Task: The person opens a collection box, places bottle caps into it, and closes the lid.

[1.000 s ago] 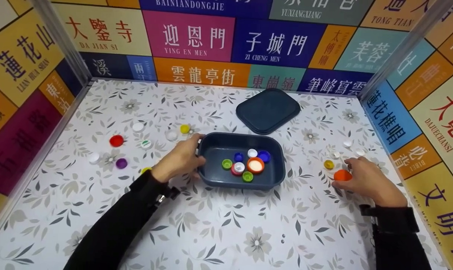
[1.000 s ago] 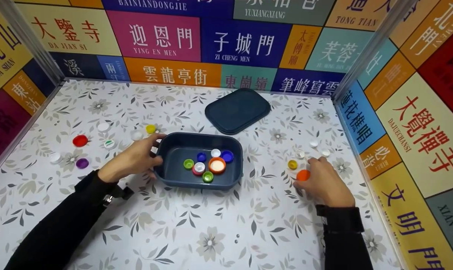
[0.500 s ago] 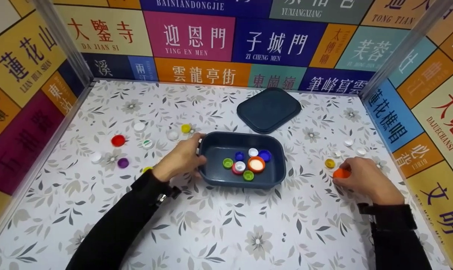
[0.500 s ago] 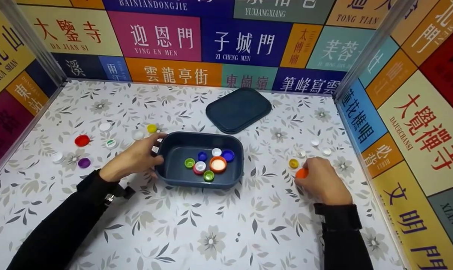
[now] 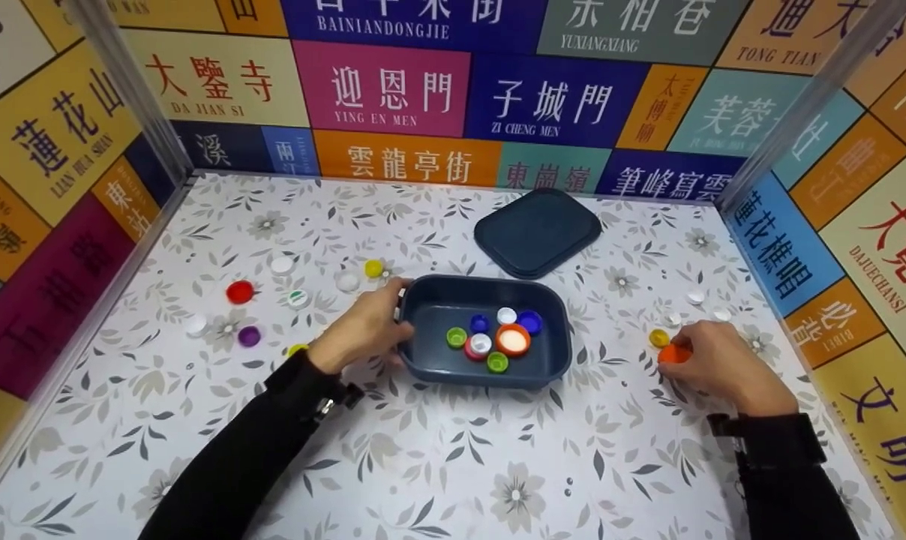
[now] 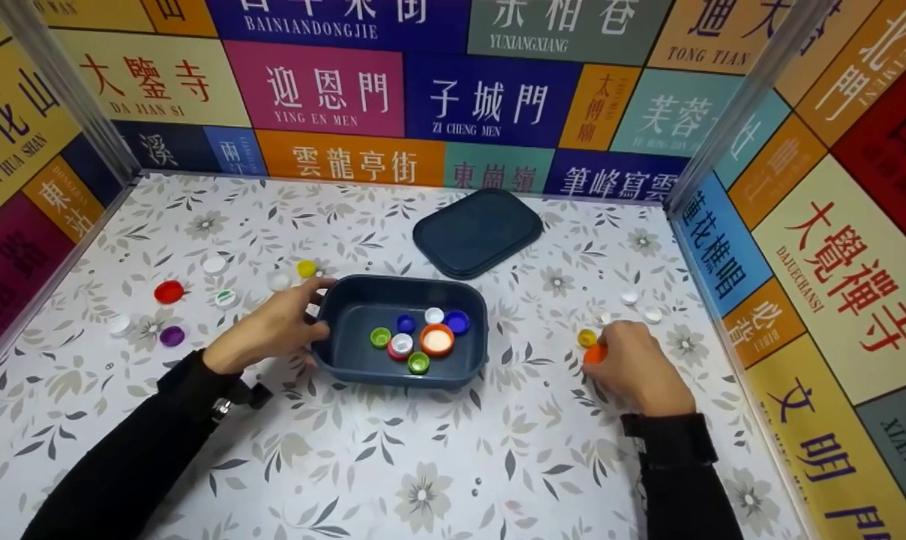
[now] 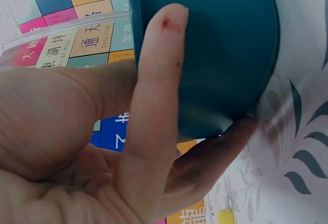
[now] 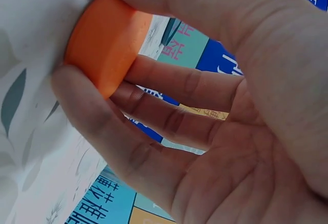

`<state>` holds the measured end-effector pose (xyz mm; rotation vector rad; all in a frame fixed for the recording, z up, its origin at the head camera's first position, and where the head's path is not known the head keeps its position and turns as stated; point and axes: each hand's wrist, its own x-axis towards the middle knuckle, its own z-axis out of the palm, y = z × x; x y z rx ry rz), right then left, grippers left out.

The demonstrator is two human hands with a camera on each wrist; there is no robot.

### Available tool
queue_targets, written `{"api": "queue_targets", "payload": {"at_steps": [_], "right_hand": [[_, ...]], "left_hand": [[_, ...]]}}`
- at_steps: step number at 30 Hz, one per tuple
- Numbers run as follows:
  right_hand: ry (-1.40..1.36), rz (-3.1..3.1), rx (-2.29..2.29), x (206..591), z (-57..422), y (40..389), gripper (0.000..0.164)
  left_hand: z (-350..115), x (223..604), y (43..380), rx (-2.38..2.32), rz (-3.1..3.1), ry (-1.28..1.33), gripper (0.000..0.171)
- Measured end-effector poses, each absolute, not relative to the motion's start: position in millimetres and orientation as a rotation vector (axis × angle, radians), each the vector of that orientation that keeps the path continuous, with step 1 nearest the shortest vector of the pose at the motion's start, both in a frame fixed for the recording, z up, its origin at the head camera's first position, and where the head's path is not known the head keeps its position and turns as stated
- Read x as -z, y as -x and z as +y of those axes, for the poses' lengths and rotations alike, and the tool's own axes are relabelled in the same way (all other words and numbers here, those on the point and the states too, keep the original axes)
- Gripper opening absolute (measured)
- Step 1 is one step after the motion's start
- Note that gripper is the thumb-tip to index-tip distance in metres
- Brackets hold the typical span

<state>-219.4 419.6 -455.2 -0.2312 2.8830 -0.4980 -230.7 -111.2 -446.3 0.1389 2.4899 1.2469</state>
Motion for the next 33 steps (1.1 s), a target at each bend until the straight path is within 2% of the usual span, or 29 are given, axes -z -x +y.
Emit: {"api": "queue_targets", "payload": {"at_steps": [14, 23, 30, 33], "right_hand": [[0.196, 2.897, 0.443, 434.4, 414.9, 221.8, 0.044], [0.365, 2.976, 0.449, 422.7, 397.5, 231.1, 0.041], [0.422, 3.015, 0.463, 412.9, 378.5, 237.0, 0.053], [0.511, 3.069, 0.465, 411.6, 367.1, 241.0, 0.052]], "left_hand": [[-106.6, 446.3, 230.8, -1.258, 2.472, -0.101, 0.085], [-109.7, 443.1, 233.1, -1.253, 2.475, -0.097, 0.082], [-109.0, 440.7, 233.7, -1.241, 2.491, -0.119, 0.08], [-109.5, 441.1, 232.2, -1.245, 2.492, -0.135, 0.08]]}}
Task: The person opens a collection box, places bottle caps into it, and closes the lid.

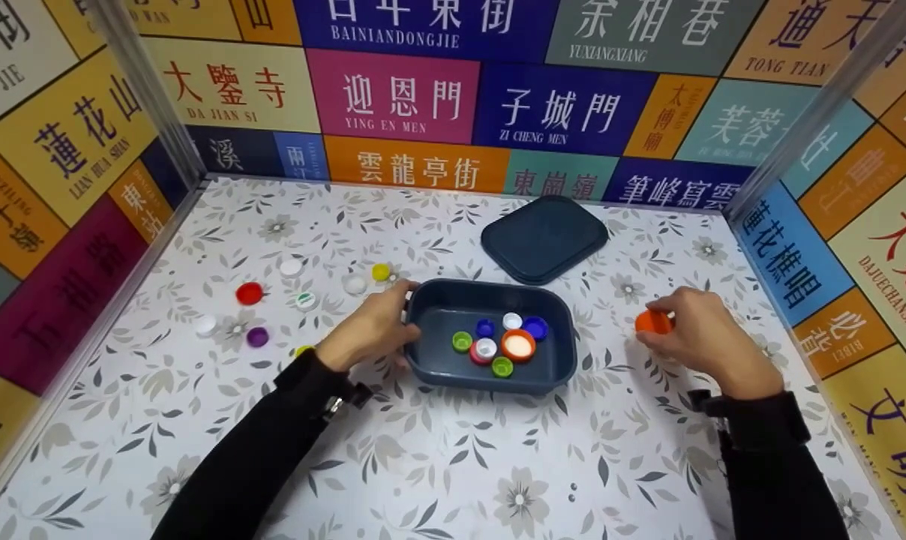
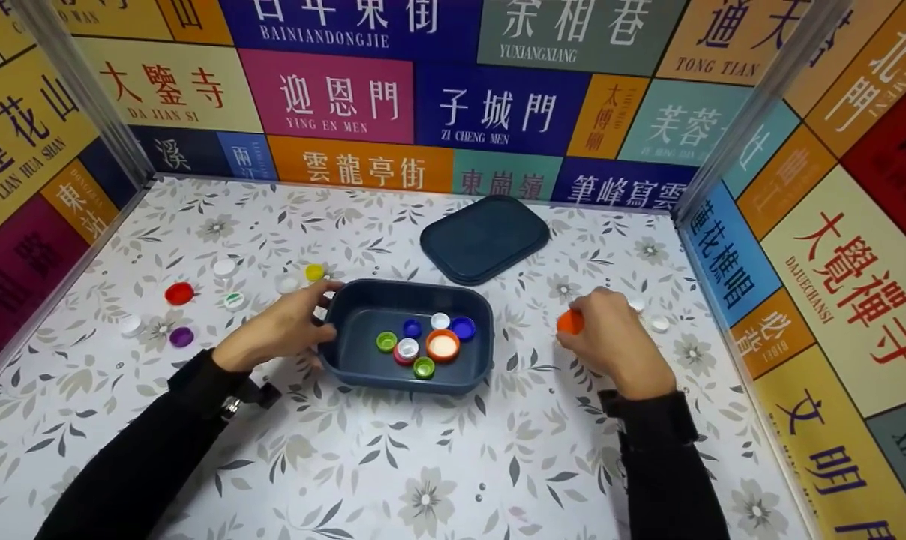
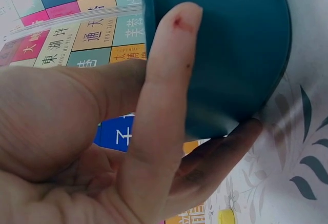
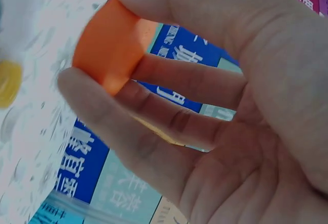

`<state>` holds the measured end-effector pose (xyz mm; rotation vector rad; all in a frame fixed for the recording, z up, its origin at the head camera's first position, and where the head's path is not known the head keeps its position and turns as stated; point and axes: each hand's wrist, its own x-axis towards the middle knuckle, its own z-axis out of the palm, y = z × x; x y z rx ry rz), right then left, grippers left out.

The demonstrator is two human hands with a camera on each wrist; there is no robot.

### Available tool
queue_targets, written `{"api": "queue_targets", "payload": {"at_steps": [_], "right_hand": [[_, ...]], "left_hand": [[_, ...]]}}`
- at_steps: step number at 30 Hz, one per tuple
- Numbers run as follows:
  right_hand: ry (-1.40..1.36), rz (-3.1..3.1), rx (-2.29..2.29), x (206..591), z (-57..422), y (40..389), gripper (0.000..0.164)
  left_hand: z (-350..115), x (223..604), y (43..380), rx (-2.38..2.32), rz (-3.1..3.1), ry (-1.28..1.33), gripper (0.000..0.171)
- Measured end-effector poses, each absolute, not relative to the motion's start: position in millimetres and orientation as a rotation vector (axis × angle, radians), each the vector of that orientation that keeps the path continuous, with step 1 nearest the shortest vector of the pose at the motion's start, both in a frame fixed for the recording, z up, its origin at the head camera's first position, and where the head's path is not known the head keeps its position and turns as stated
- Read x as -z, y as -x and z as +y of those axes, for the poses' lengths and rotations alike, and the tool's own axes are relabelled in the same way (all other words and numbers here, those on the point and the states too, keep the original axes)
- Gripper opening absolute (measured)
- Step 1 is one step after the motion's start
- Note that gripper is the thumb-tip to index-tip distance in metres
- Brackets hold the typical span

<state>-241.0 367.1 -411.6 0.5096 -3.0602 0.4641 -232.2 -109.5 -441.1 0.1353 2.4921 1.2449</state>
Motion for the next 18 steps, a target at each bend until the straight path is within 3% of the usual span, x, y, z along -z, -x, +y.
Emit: {"api": "queue_targets", "payload": {"at_steps": [7, 18], "right_hand": [[-0.669, -2.902, -0.475, 404.9, 331.8, 249.2, 0.043], [-0.924, -2.901, -0.53, 389.1, 255.3, 265.2, 0.044]], "left_hand": [[-111.7, 441.0, 232.4, -1.211, 2.525, -0.167, 0.079], [-111.4, 441.8, 233.4, -1.257, 2.483, -0.132, 0.082]]}}
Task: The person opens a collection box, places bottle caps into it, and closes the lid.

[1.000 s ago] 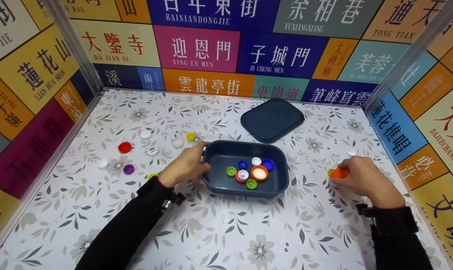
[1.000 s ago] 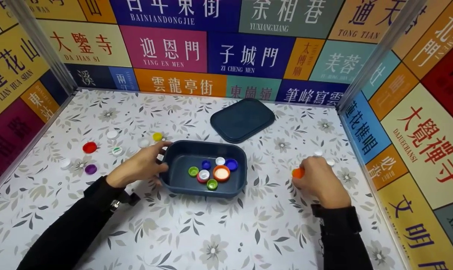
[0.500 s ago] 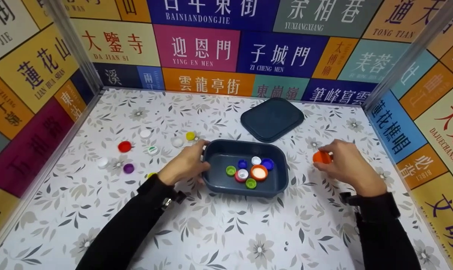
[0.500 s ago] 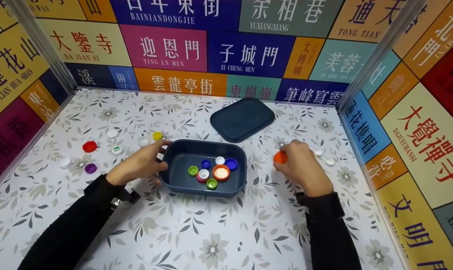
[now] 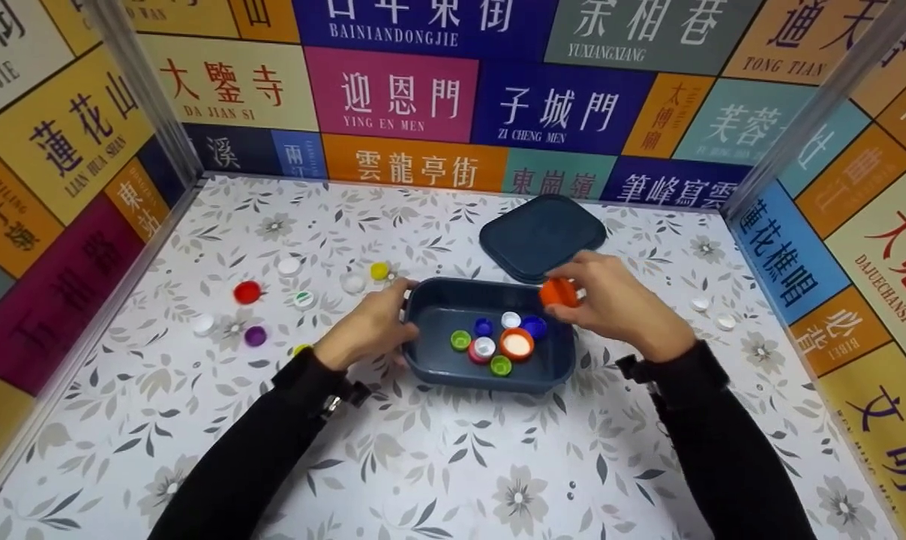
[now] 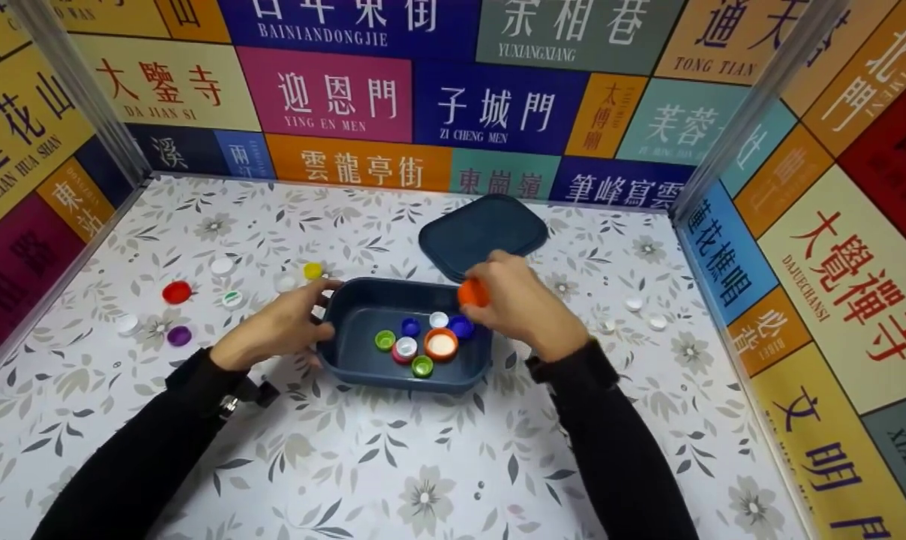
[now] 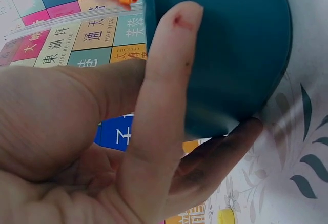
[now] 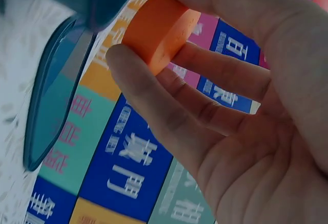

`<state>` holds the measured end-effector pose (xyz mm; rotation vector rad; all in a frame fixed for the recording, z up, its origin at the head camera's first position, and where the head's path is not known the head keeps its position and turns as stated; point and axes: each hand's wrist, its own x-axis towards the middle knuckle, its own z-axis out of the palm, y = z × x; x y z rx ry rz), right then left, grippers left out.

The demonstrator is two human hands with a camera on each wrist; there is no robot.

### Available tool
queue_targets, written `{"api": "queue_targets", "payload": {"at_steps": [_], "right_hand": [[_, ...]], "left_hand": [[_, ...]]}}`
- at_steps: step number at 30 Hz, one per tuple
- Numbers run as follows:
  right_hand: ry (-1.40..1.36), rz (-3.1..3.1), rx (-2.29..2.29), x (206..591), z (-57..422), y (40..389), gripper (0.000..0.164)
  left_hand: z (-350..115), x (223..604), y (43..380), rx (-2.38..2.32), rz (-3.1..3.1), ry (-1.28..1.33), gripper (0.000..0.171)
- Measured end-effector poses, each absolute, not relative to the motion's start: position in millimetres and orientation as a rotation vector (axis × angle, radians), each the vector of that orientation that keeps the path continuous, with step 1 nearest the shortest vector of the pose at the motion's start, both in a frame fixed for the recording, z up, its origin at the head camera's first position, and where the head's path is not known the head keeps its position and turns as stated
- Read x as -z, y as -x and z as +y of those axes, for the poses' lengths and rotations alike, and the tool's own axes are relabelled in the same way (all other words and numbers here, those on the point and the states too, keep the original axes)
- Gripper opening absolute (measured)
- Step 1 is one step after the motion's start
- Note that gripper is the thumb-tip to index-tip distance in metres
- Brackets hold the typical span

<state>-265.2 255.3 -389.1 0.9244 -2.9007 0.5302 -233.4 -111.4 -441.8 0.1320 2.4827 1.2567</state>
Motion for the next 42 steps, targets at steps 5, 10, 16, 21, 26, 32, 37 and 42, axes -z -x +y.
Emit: {"api": "queue_targets", "payload": {"at_steps": [5, 10, 16, 21, 26, 32, 37, 42], "right_hand": [[-1.092, -2.876, -0.505, 385.0, 220.2, 270.9, 0.041], [-1.28, -2.847, -0.46, 382.0, 186.5, 274.2, 0.036], [-1.395, -2.924, -0.308, 392.6, 150.7, 279.2, 0.038], [-1.48, -2.97, -0.154, 401.6, 128.9, 283.2, 0.033], [-1.521, -3.002, -0.045, 406.0, 110.3, 287.2, 0.027], [-1.585, -2.995, 0.073, 416.5, 94.0, 293.1, 0.023], [-1.571, -3.019, 0.017, 418.5, 89.2, 297.3, 0.025], [-1.618, -2.987, -0.06, 419.8, 91.7, 299.2, 0.025]], "left_hand": [[-111.2, 439.9, 234.5, -1.261, 2.471, -0.111, 0.082], [-113.3, 440.3, 235.2, -1.267, 2.464, -0.115, 0.081], [-116.3, 443.8, 232.9, -1.237, 2.482, -0.135, 0.078], [-116.4, 444.2, 234.2, -1.246, 2.47, -0.136, 0.078], [-117.5, 443.5, 235.1, -1.25, 2.47, -0.144, 0.079], [-118.9, 445.1, 233.0, -1.246, 2.466, -0.151, 0.078], [-117.8, 445.9, 233.4, -1.248, 2.476, -0.169, 0.079], [-115.8, 445.4, 233.5, -1.232, 2.484, -0.193, 0.079]]}}
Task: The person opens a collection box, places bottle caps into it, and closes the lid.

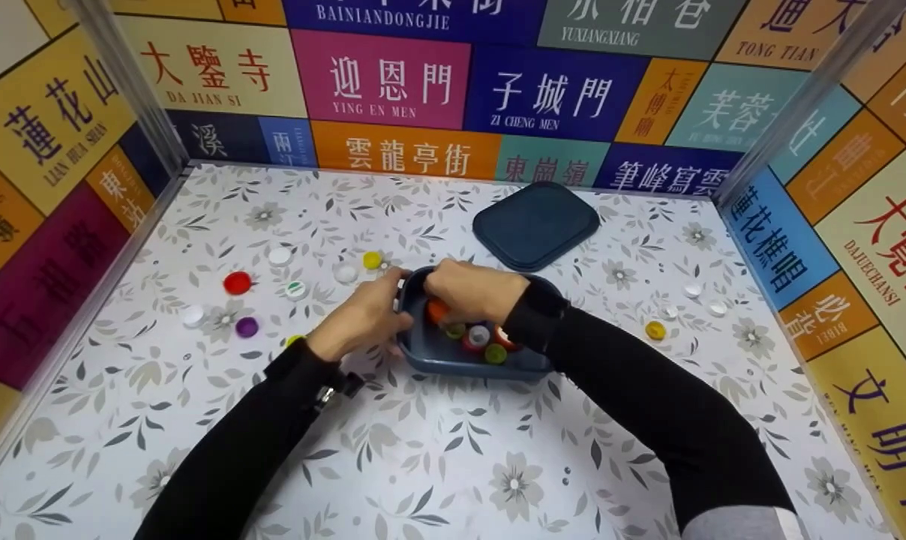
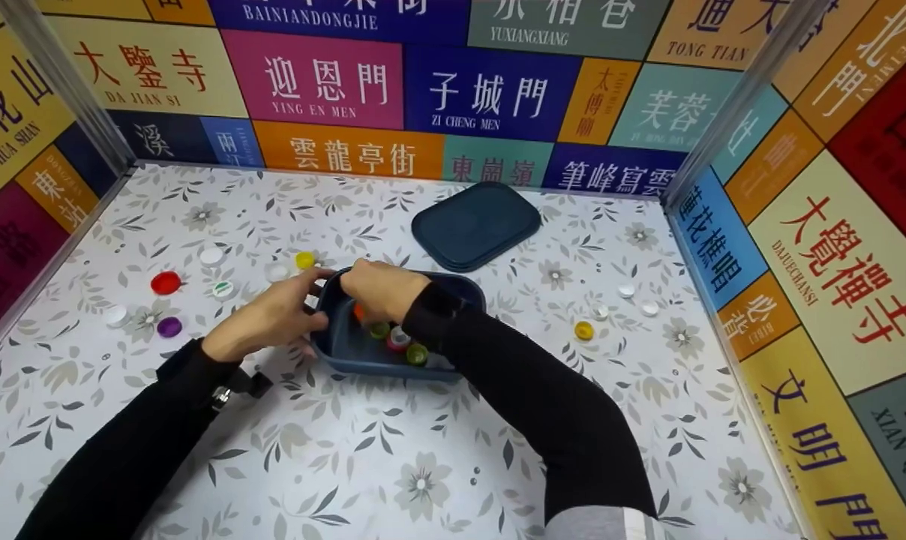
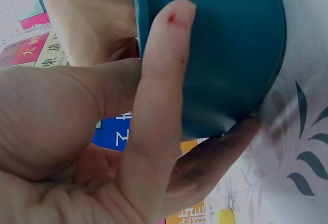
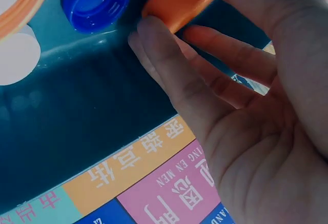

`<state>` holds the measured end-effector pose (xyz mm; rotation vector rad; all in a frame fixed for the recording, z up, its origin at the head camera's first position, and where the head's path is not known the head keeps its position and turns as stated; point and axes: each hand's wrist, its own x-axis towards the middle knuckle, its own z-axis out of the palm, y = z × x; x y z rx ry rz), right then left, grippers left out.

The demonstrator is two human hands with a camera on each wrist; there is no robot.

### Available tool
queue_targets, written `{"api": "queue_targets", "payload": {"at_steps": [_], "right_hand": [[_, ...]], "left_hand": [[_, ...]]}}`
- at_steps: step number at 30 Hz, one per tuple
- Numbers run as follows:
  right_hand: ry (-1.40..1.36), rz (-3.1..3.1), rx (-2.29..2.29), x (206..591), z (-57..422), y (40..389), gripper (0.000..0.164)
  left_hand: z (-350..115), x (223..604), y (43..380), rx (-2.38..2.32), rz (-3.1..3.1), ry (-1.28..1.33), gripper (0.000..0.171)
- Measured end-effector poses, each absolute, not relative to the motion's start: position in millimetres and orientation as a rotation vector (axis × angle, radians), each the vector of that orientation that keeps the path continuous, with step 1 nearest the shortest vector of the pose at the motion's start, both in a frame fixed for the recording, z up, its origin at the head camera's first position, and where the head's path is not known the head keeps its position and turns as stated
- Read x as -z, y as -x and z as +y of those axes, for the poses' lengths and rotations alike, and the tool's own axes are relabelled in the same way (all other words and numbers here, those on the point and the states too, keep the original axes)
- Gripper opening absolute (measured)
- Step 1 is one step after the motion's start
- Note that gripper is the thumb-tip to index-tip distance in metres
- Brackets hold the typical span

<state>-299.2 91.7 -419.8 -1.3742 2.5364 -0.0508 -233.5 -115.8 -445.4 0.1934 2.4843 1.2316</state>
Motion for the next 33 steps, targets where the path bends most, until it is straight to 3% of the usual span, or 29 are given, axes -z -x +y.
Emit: {"api": "queue_targets", "payload": {"at_steps": [15, 33], "right_hand": [[1.377, 2.582, 0.15, 408.1, 105.9, 295.3, 0.02], [1.18, 2.733, 0.44, 396.3, 168.1, 295.4, 0.049]], "left_hand": [[-115.1, 444.3, 234.5, -1.23, 2.48, -0.181, 0.08], [-113.8, 445.3, 233.6, -1.202, 2.475, -0.168, 0.08]]}}
